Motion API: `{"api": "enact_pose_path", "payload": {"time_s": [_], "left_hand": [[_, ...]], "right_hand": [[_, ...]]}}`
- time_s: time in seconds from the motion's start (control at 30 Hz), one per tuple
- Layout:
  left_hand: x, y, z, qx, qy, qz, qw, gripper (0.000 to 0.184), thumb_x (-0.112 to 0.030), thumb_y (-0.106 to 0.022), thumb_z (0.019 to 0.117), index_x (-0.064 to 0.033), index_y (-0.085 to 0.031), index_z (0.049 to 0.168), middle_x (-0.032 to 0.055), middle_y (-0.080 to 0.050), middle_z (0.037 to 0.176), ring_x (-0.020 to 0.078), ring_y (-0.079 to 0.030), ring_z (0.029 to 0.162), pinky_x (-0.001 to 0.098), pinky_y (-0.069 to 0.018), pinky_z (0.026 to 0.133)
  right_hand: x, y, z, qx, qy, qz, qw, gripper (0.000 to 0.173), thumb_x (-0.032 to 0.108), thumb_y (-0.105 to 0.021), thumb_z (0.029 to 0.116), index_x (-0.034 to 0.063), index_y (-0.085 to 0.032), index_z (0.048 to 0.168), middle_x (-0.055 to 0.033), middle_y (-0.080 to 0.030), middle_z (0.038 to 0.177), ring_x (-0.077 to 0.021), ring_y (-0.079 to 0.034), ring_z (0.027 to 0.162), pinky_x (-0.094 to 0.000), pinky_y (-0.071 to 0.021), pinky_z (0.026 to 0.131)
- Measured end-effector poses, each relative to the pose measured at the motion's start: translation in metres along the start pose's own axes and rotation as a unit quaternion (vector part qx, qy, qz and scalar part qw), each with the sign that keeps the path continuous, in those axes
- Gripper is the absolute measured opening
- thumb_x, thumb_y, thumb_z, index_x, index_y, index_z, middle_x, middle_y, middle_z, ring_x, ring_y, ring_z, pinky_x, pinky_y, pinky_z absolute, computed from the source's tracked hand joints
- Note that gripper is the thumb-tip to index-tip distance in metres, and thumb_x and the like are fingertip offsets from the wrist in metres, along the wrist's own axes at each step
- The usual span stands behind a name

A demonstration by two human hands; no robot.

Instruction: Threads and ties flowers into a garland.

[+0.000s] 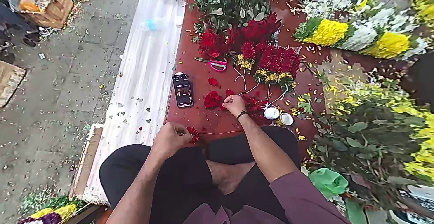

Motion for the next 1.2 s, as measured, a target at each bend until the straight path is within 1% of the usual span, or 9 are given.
{"api": "enact_pose_path", "payload": {"time_s": [0.1,0.2,0.33,0.53,0.73,0.8,0.9,1.03,1.2], "left_hand": [[-0.004,-0.002,-0.001,0.0,-0.011,0.008,1.0,0.015,-0.039,-0.076,0.0859,-0.0246,-0.078,0.085,-0.006,-0.073,0.076,0.0122,-0.068,0.069,0.0511,-0.0558,0.067],[-0.006,-0.004,-0.002,-0.001,-0.023,0.002,1.0,0.015,-0.037,-0.076,0.0864,-0.0228,-0.078,0.085,-0.0049,-0.074,0.076,0.0122,-0.07,0.069,0.0498,-0.0582,0.068],[-0.006,-0.004,-0.002,-0.001,-0.025,0.001,1.0,0.014,-0.035,-0.077,0.0874,-0.021,-0.078,0.086,-0.0042,-0.073,0.076,0.0116,-0.069,0.068,0.0465,-0.0592,0.068],[-0.005,-0.005,0.0,-0.001,-0.022,-0.004,1.0,0.015,-0.035,-0.077,0.0872,-0.0201,-0.079,0.086,-0.0035,-0.073,0.075,0.0115,-0.068,0.066,0.0453,-0.0587,0.067],[-0.003,-0.004,0.001,-0.007,-0.023,-0.013,1.0,0.013,-0.032,-0.077,0.0869,-0.0191,-0.078,0.084,-0.004,-0.073,0.074,0.0107,-0.069,0.066,0.0431,-0.0593,0.066],[-0.003,-0.002,0.001,-0.013,-0.023,-0.014,1.0,0.013,-0.032,-0.077,0.0868,-0.0191,-0.078,0.083,-0.0042,-0.072,0.073,0.0102,-0.068,0.065,0.0422,-0.0582,0.065],[-0.002,-0.003,0.001,-0.015,-0.02,-0.018,1.0,0.014,-0.032,-0.077,0.0866,-0.019,-0.078,0.083,-0.0036,-0.072,0.072,0.0103,-0.066,0.064,0.042,-0.057,0.064],[-0.002,-0.003,0.0,-0.014,-0.016,-0.019,1.0,0.014,-0.033,-0.077,0.0866,-0.0187,-0.078,0.083,-0.0029,-0.072,0.073,0.0117,-0.067,0.065,0.0446,-0.0571,0.065],[-0.003,-0.003,0.0,-0.015,-0.017,-0.018,1.0,0.014,-0.034,-0.078,0.0863,-0.0194,-0.078,0.083,-0.0033,-0.072,0.074,0.0124,-0.068,0.067,0.0467,-0.0571,0.066]], "right_hand": [[0.005,0.016,-0.024,0.019,-0.014,0.164,0.986,0.026,0.006,-0.076,0.0878,0.0061,-0.073,0.114,-0.0108,-0.074,0.091,-0.019,-0.067,0.065,-0.0362,-0.057,0.057],[0.018,0.025,-0.047,0.032,-0.001,0.246,0.969,0.019,0.005,-0.071,0.0929,0.0027,-0.072,0.111,-0.0122,-0.074,0.096,-0.0183,-0.068,0.065,-0.0327,-0.0569,0.054],[0.041,0.024,-0.071,0.064,0.055,0.288,0.954,0.016,0.006,-0.067,0.097,0.0021,-0.069,0.113,-0.0123,-0.074,0.091,-0.0176,-0.067,0.064,-0.0296,-0.0526,0.05],[0.055,0.026,-0.088,0.067,0.107,0.334,0.934,0.012,-0.004,-0.064,0.0926,-0.0022,-0.074,0.099,-0.0131,-0.074,0.088,-0.016,-0.064,0.062,-0.03,-0.054,0.054],[0.056,0.023,-0.09,0.082,0.084,0.319,0.94,0.022,-0.002,-0.055,0.0976,-0.0006,-0.075,0.105,-0.0131,-0.076,0.099,-0.0189,-0.069,0.07,-0.0341,-0.0587,0.062],[0.06,0.024,-0.091,0.081,0.104,0.306,0.943,0.027,-0.006,-0.052,0.0933,-0.0005,-0.076,0.106,-0.013,-0.076,0.1,-0.0196,-0.07,0.072,-0.0358,-0.0596,0.065],[0.067,0.03,-0.1,0.075,0.143,0.287,0.944,0.03,-0.012,-0.061,0.0846,0.001,-0.076,0.107,-0.012,-0.076,0.097,-0.0195,-0.07,0.07,-0.0363,-0.0607,0.065],[0.069,0.033,-0.11,0.057,0.156,0.279,0.946,0.019,0.001,-0.078,0.0878,0.0059,-0.077,0.106,-0.0094,-0.076,0.093,-0.0193,-0.068,0.066,-0.0353,-0.0599,0.062],[0.075,0.033,-0.122,0.032,0.164,0.293,0.941,0.014,0.007,-0.078,0.0899,0.0053,-0.076,0.103,-0.0091,-0.075,0.086,-0.0186,-0.067,0.063,-0.033,-0.0583,0.058]]}}
Point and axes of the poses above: each hand's wrist, its own z-axis towards the middle knuckle, its own y-axis out of the back of the hand, x = y × z, the point moved 10 cm from there along z, towards the middle knuckle
